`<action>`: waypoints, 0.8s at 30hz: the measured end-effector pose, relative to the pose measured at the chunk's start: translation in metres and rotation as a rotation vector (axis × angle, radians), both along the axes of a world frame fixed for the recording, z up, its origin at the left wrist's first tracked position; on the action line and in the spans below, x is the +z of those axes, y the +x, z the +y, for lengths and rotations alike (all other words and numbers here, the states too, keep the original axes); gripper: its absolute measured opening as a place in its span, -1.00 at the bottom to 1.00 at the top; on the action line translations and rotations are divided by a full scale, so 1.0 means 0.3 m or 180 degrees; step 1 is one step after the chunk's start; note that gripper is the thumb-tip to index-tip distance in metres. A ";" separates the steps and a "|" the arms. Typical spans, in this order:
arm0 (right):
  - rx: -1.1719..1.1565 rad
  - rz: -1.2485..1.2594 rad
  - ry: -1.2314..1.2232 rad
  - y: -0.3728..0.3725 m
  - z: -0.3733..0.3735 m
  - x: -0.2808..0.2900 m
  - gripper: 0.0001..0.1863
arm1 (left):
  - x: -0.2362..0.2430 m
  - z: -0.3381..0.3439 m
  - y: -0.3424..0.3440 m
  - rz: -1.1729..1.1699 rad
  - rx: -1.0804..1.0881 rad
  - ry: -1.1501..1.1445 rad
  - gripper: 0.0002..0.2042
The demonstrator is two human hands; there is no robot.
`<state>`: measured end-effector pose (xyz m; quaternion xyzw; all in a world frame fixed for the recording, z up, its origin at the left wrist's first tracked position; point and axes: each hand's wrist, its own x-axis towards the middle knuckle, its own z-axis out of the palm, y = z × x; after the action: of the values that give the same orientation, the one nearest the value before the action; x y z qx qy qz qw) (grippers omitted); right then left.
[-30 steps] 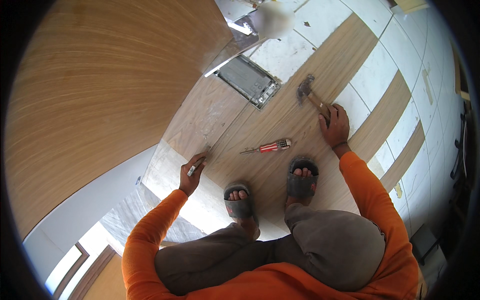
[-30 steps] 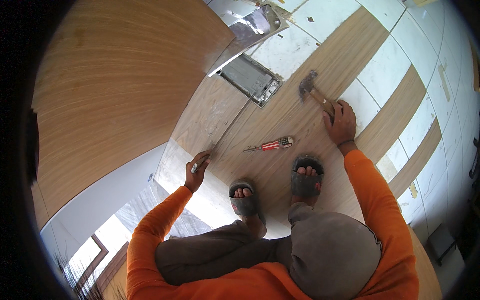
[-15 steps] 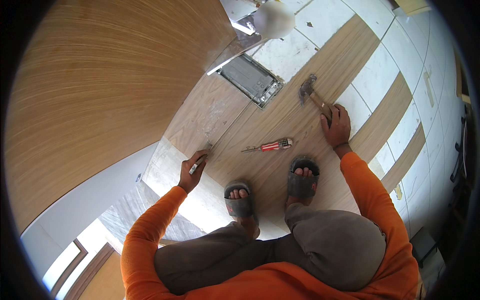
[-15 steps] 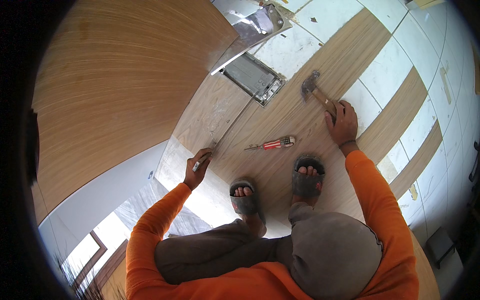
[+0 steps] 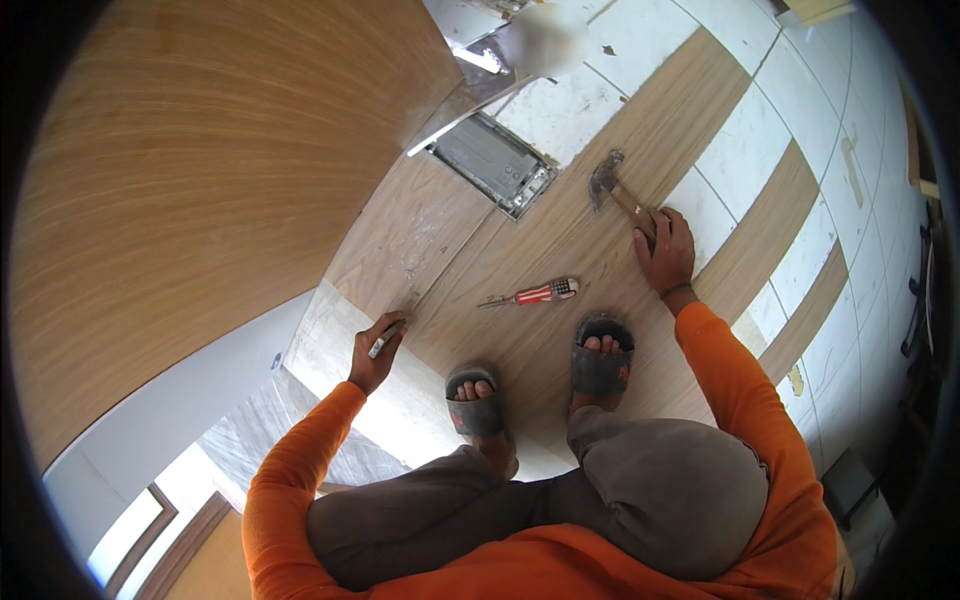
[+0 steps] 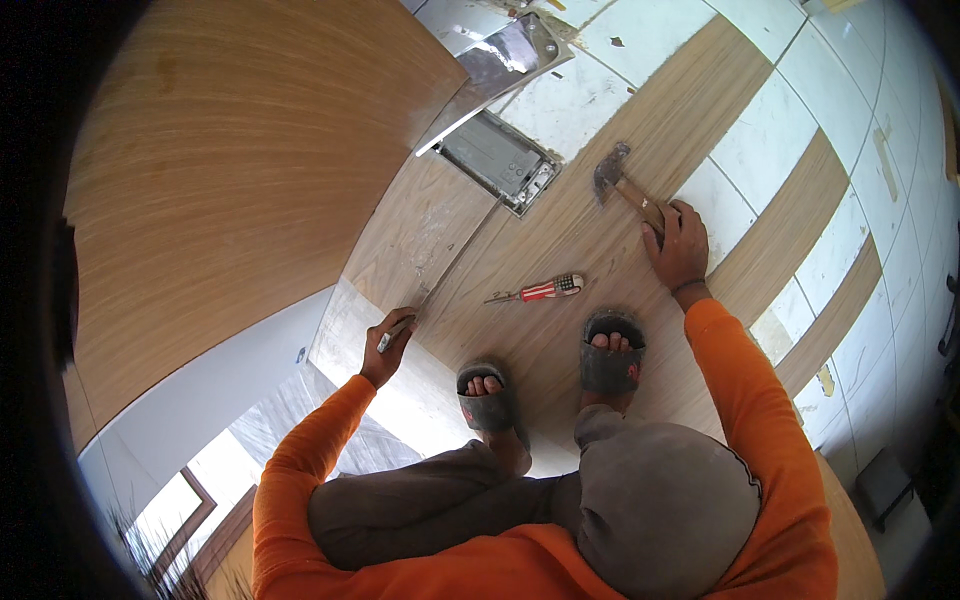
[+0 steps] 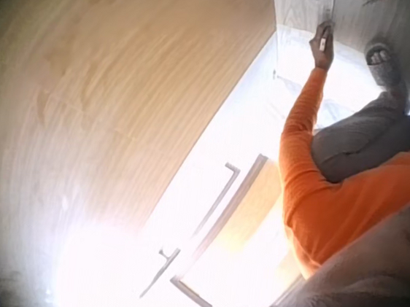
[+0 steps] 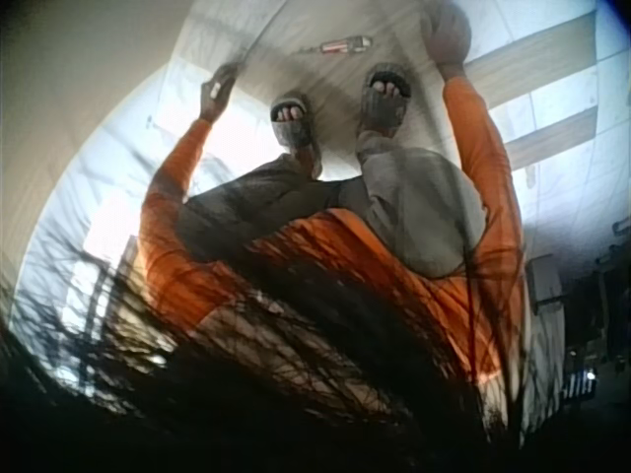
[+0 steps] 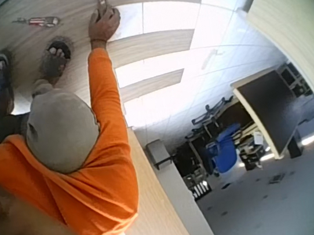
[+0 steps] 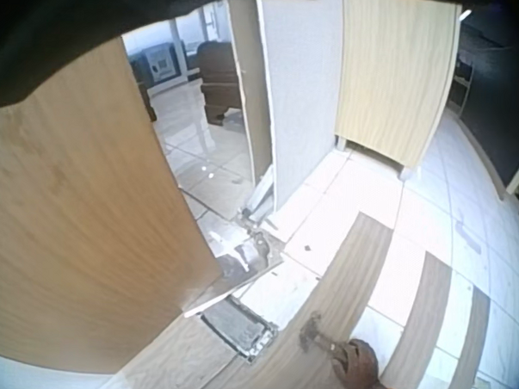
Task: The person uses a sanding block to smooth the edges of a metal cabinet hinge plate on a wooden surface. They then use a hammer to tap the hinge plate into place. Finally, the person walks to a storage area and rummages through a bin of supplies.
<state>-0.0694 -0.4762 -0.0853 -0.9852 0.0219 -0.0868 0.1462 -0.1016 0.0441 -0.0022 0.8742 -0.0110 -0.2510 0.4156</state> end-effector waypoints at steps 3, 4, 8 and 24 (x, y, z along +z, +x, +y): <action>-0.0006 -0.0016 -0.0019 0.001 0.003 -0.001 -0.56 | 0.003 -0.001 -0.001 -0.0084 -0.0001 -0.0045 -0.77; -0.0007 -0.0023 -0.0028 0.001 0.004 -0.001 -0.56 | -0.003 0.000 -0.004 -0.0163 -0.0002 -0.0093 -0.76; -0.0014 -0.0012 -0.0022 0.002 0.002 -0.005 -0.56 | -0.021 0.013 -0.001 -0.0128 0.0039 -0.0185 -0.76; -0.0003 -0.0027 0.0004 0.003 0.012 0.007 -0.56 | -0.020 0.023 0.003 0.0033 -0.0003 -0.0114 -0.78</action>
<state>-0.0686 -0.4725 -0.0830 -0.9847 0.0218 -0.0910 0.1469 -0.1005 0.0511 -0.0082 0.8652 -0.0137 -0.2554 0.4312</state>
